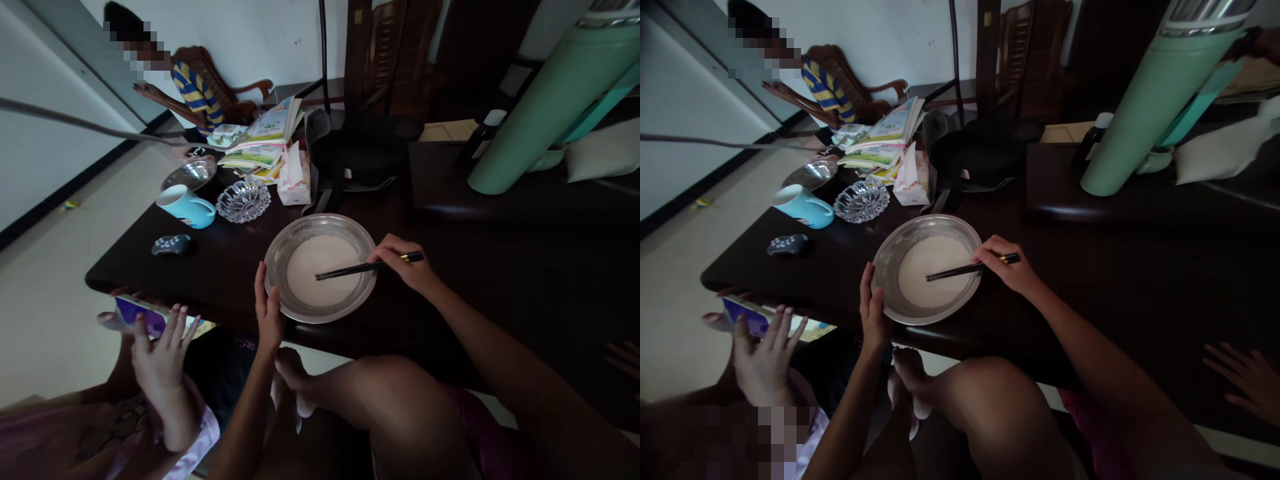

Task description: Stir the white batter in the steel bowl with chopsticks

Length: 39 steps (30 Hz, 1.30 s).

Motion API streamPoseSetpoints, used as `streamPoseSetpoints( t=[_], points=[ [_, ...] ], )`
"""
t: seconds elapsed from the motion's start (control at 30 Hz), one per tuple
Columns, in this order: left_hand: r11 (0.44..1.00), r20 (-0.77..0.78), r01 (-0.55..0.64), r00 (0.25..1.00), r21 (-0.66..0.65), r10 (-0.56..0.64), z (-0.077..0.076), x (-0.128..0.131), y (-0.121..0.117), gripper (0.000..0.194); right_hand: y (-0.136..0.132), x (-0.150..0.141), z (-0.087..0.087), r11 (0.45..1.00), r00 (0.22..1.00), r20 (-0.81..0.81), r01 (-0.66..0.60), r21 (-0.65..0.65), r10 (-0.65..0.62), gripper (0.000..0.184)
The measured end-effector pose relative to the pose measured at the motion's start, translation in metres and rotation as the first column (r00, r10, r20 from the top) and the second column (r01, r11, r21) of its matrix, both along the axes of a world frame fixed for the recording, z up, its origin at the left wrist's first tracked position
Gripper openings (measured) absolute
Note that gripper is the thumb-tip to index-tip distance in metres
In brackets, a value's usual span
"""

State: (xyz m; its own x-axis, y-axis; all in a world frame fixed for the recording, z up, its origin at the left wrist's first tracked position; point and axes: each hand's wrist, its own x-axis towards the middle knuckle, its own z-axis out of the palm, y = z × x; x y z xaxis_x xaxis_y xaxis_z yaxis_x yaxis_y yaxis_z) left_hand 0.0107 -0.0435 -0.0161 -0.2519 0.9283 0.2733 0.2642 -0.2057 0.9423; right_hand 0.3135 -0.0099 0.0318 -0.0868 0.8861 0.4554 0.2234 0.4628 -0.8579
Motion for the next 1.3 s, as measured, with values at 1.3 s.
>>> streamPoseSetpoints(
  t=[1.3],
  points=[
    [1.000, 0.012, -0.002, 1.000, -0.015, 0.002, 0.0019, 0.0017, -0.0003, 0.063, 0.0003, 0.0000, -0.0006, 0.999, 0.998, -0.054, 0.041, -0.032, -0.043, 0.036]
  ],
)
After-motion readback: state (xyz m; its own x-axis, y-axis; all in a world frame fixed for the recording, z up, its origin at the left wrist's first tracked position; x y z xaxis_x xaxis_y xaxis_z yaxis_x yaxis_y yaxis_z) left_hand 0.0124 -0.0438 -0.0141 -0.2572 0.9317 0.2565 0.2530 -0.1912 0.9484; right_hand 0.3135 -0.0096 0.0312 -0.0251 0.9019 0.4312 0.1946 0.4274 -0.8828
